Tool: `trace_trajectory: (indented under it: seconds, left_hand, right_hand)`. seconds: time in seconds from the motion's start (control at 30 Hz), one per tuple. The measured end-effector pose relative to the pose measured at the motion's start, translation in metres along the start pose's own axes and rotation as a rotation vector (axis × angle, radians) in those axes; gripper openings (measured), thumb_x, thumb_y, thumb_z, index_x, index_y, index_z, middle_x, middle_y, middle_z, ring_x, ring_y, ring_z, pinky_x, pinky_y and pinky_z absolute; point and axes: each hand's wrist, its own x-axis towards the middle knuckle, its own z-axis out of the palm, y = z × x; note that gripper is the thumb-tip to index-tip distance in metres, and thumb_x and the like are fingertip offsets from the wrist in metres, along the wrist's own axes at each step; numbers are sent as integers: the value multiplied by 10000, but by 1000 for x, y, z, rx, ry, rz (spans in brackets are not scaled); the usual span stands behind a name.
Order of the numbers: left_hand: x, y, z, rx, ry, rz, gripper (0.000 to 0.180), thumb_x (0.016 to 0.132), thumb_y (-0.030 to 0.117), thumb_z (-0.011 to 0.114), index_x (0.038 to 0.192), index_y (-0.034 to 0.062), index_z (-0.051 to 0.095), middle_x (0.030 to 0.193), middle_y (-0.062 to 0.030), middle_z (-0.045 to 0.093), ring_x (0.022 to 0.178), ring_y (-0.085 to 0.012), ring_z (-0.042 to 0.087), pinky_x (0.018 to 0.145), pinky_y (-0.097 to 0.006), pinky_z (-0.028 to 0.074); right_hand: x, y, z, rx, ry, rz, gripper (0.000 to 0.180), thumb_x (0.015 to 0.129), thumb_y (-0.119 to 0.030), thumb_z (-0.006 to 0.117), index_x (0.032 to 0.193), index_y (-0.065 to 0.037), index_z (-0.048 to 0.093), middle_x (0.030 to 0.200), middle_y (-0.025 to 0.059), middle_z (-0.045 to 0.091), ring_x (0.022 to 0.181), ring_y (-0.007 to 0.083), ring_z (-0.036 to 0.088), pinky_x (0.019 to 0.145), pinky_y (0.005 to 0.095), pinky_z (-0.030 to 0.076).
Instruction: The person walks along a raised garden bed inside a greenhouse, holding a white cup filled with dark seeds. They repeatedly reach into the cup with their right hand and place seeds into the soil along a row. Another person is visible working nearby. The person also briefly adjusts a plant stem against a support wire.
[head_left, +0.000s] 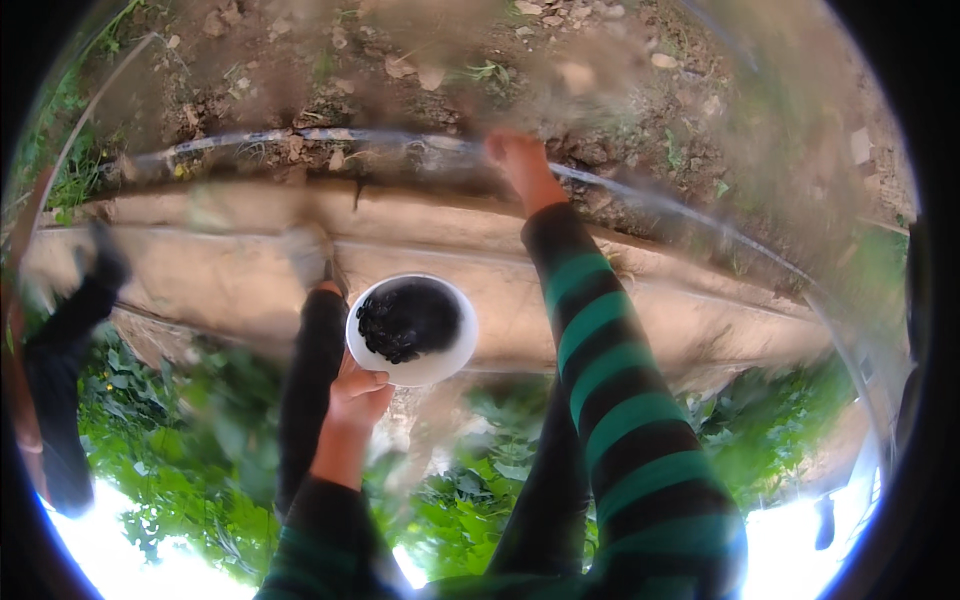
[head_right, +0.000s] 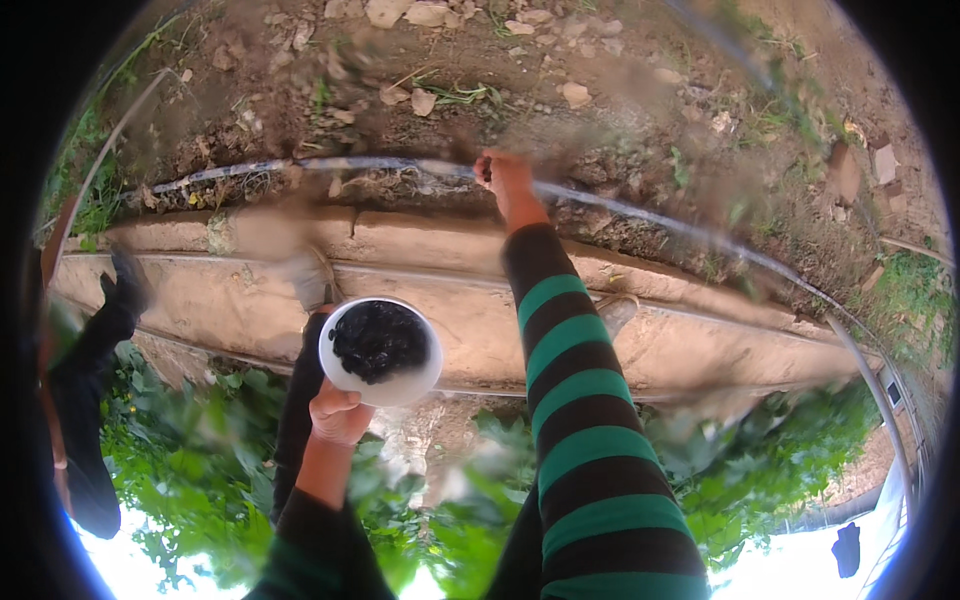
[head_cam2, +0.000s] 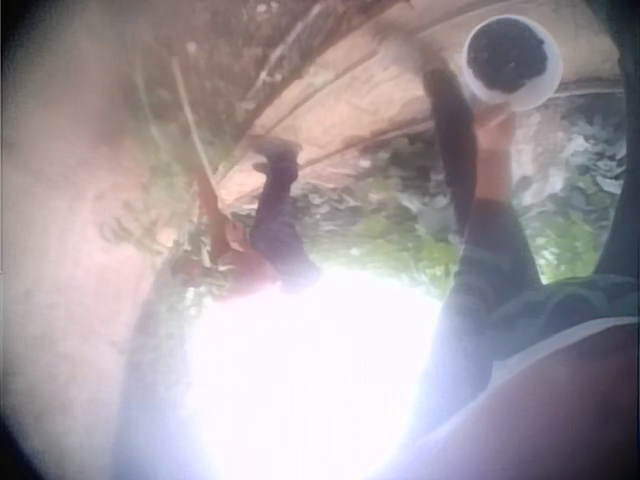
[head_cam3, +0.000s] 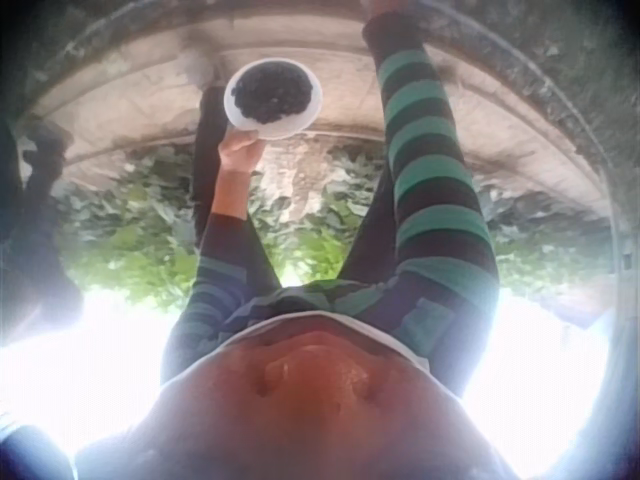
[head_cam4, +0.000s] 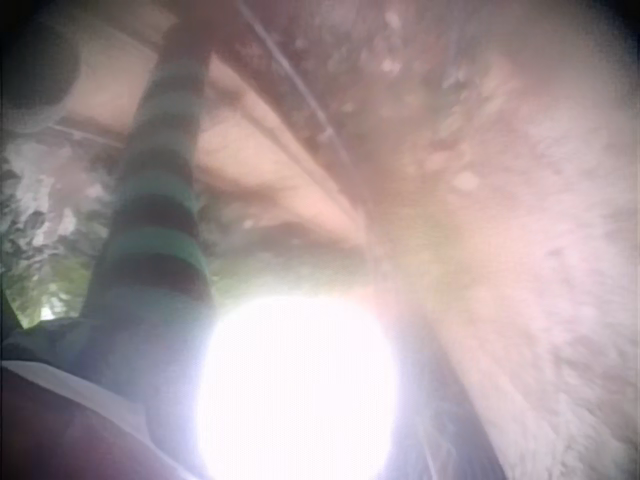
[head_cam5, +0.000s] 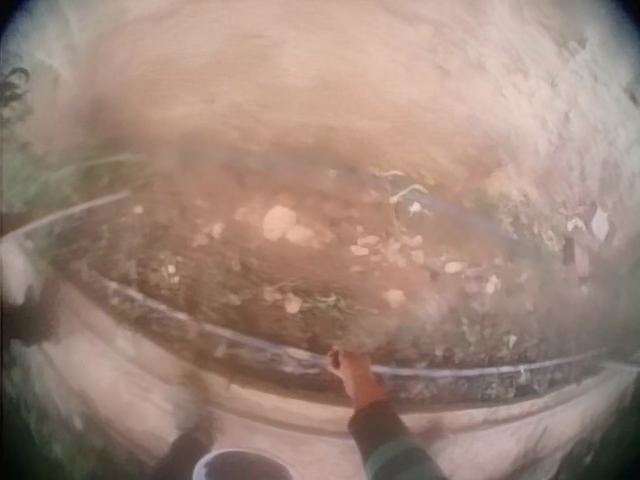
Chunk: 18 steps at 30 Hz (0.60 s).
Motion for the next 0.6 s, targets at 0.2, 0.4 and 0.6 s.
trace_trajectory:
  seconds: [0.2, 0.4, 0.6]
  left_hand:
    - [-2, 9, -5, -36, 17, 19, 796, 567, 46, 606, 1331, 3, 388, 1280, -127, 508, 1212, -275, 459, 1044, -388, 331]
    - [-2, 12, -8, -43, 17, 18, 818, 567, 64, 635, 1341, 2, 375, 1286, -127, 504, 1207, -277, 461, 1041, -388, 335]
    - [-6, 14, -11, -32, 39, 12, 843, 568, 82, 664, 1351, 1, 362, 1291, -126, 500, 1202, -278, 464, 1038, -387, 339]
  right_hand:
    - [13, -10, 26, 106, 227, 347, 209, 886, 29, 435, 1010, 56, 600, 777, 146, 622, 613, 183, 600, 495, 295, 498]
    - [15, -8, 38, -105, 285, 287, 127, 845, -64, 565, 861, 4, 671, 700, 99, 652, 552, 143, 611, 446, 266, 487]
    - [19, 0, 39, -254, 260, 287, 108, 808, -118, 668, 853, -21, 674, 700, 74, 652, 531, 130, 588, 451, 252, 464]
